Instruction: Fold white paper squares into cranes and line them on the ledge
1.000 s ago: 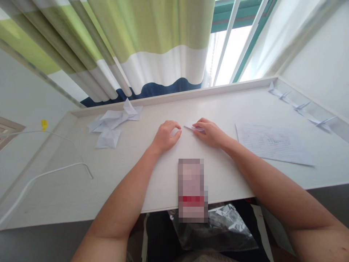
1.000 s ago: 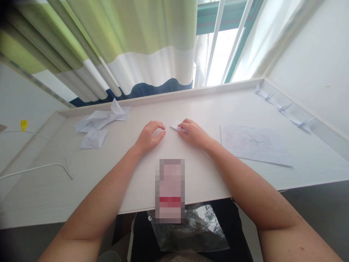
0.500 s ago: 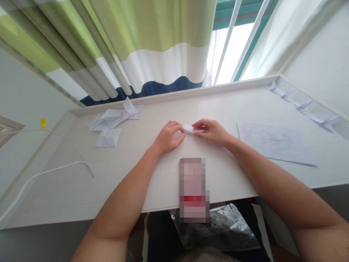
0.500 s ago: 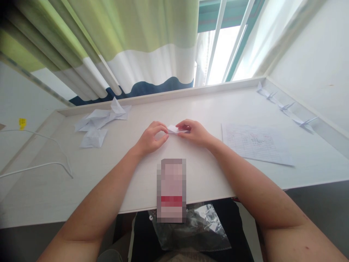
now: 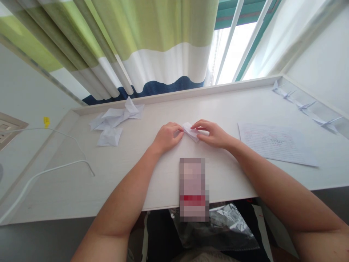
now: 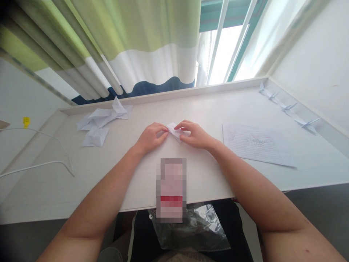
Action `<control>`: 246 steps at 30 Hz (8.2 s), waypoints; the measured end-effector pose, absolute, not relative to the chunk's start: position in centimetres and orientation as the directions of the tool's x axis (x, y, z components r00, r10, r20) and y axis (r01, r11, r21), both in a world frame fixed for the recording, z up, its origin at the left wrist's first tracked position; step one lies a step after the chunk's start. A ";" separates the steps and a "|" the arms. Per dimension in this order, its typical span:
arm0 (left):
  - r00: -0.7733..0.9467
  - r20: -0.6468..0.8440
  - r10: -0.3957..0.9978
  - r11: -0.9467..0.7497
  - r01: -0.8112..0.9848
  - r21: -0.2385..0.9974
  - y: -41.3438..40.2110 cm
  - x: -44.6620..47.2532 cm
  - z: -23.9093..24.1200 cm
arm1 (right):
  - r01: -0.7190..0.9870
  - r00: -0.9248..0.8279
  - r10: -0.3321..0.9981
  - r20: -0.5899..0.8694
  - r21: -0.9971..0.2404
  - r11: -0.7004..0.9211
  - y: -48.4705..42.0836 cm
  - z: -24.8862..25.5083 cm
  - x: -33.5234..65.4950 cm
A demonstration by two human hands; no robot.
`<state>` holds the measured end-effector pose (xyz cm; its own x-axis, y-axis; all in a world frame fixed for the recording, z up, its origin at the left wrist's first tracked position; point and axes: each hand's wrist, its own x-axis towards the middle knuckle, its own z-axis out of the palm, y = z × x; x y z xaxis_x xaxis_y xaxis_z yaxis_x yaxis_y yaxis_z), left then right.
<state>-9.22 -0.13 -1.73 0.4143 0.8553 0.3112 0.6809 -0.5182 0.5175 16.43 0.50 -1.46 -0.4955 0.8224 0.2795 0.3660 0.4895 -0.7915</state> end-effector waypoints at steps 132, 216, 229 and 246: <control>0.122 0.291 0.949 -0.314 0.264 0.912 0.2 -8.8 -1.9 | -0.054 -0.235 0.915 0.327 -0.945 0.324 1.4 -1.7 15.0; 0.171 0.162 0.972 -0.146 -0.104 0.984 -1.7 -5.7 -1.6 | 0.120 -0.282 0.891 0.357 -0.908 0.402 -0.5 -1.5 13.7; 0.154 0.221 0.963 -0.206 -0.111 0.972 -1.4 -5.9 -1.9 | 0.105 -0.218 0.910 0.354 -0.918 0.382 -0.2 -1.6 13.8; 0.065 0.349 0.935 -0.350 0.011 0.937 -1.0 -6.4 -2.0 | 0.230 -0.168 0.951 0.260 -0.928 0.294 0.5 -1.6 14.6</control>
